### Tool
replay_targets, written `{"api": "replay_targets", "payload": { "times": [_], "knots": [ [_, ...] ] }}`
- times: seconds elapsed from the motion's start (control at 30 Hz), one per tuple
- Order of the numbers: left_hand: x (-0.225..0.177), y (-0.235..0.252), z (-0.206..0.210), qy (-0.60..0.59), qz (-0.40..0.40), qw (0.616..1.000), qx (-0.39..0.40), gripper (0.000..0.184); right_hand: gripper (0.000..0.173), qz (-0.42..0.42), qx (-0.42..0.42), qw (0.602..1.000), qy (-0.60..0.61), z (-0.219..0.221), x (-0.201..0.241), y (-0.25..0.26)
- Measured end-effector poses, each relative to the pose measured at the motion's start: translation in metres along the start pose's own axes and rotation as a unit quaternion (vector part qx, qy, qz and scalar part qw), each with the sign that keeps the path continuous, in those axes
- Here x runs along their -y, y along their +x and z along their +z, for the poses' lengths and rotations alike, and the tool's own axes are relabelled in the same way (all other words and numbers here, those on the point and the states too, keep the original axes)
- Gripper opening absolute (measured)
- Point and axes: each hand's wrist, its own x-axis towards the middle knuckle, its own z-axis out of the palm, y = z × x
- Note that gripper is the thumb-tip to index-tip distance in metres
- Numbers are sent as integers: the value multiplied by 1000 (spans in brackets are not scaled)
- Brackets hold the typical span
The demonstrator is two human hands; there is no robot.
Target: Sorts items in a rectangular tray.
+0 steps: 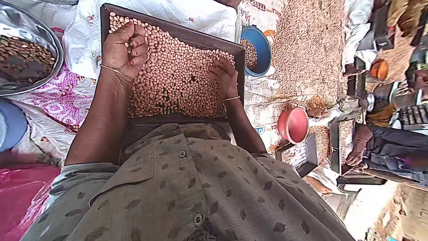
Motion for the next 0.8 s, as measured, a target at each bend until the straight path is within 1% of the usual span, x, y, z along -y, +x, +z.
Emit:
{"api": "replay_targets", "payload": {
  "times": [0.07, 0.13, 0.2, 0.23, 0.3, 0.37, 0.4, 0.47, 0.5, 0.53, 0.6, 0.63, 0.73, 0.8],
  "knots": [
    [-1, -1, 2, 9, 4, 1000, -4, 40, 41, -41, -43, 998, 21, -4, 5, 6],
    [-1, -1, 3, 9, 8, 1000, -10, 40, 34, -85, -68, 994, 29, -9, 13, 15],
    [-1, -2, 4, 5, 9, 1000, -11, 40, 29, -126, -63, 990, -13, -14, 19, 27],
    [0, -2, 4, 6, 9, 1000, -10, 40, 27, -140, -46, 987, -61, -15, 21, 33],
    [0, -2, 4, 10, 10, 1000, -6, 40, 26, -167, 20, 967, -189, -17, 18, 43],
    [-1, -3, 4, 11, 15, 1000, -3, 40, 25, -175, 120, 933, -292, -15, 12, 44],
    [-1, -3, 4, 13, 17, 1000, -2, 40, 25, -163, 191, 917, -309, -13, 11, 41],
    [-2, -2, 1, 18, 20, 1000, -1, 40, 22, -116, 331, 895, -276, -16, 13, 35],
    [-1, -2, 0, 20, 21, 1000, 1, 40, 20, -89, 369, 891, -248, -20, 13, 32],
    [-1, -1, 0, 23, 21, 1000, 1, 40, 18, -60, 381, 894, -226, -24, 15, 30],
    [0, 0, 0, 27, 18, 999, 2, 40, 15, -29, 356, 909, -217, -32, 22, 30],
    [1, 1, -1, 27, 16, 999, 5, 40, 17, -26, 328, 919, -216, -36, 25, 31],
    [3, 1, 0, 35, 11, 999, 7, 39, 19, -64, 203, 955, -207, -41, 26, 42],
    [2, 0, 1, 32, 11, 999, 3, 39, 17, -98, 144, 953, -248, -38, 25, 50]
  ]
}}
